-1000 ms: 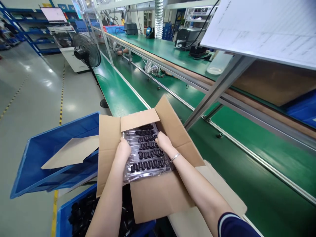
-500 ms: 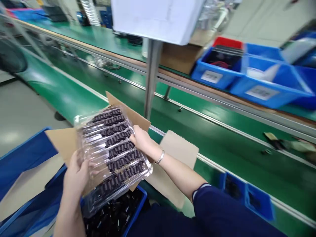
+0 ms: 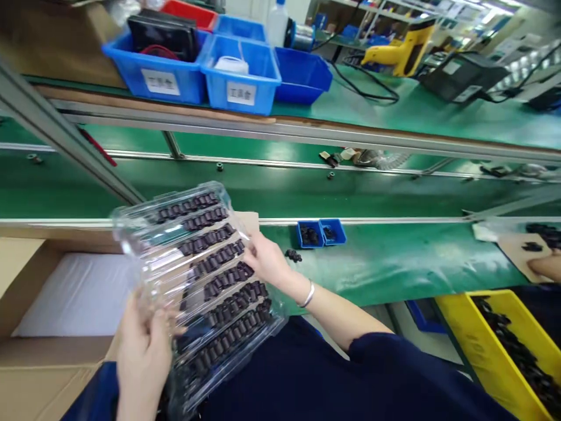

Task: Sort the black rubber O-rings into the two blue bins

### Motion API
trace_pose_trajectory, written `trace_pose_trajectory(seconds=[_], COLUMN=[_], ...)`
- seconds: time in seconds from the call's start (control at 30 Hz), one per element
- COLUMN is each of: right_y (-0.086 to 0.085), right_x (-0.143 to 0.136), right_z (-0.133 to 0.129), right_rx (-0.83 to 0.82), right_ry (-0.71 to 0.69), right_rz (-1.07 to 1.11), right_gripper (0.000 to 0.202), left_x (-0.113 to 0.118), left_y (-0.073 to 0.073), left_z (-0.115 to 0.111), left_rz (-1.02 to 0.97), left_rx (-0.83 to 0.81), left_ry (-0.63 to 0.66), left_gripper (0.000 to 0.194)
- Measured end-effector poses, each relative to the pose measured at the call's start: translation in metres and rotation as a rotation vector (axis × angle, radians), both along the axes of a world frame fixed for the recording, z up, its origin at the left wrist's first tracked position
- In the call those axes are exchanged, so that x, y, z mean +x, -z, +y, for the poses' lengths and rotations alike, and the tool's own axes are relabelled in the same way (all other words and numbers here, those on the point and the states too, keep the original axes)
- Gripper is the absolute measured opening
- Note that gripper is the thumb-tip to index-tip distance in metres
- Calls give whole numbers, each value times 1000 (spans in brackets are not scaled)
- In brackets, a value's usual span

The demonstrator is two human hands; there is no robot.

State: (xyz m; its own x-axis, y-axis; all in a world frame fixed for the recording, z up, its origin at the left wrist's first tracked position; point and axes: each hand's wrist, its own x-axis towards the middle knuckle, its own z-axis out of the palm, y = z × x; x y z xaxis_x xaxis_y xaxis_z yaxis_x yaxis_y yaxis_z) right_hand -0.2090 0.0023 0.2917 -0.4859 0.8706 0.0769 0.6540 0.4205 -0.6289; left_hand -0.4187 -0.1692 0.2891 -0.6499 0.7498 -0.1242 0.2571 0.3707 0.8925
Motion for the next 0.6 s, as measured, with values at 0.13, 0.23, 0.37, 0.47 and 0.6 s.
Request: trace_pose_trajectory(seconds=[0.13, 0.23, 0.37, 0.47, 0.6], right_y=[28, 53, 90, 120, 157], right_x=[87, 150, 218, 251, 270], right_z=[10, 19, 28, 24, 15], right_rx=[28, 39, 28, 4, -44], right_ry=[226, 350, 433, 475, 509], right_rz=[-31, -56, -102, -148, -207], right_gripper=[25, 32, 35, 40, 41], left_x=[68, 124, 187, 215, 228], left_y=[27, 61, 116, 156, 195], left_z=[54, 87, 116, 128, 137], left_rz=[-210, -303, -350, -336, -259], left_rx=[51, 54, 35, -15, -109], left_ry=[185, 317, 417, 481, 517], left_gripper=[61, 59, 57, 57, 58])
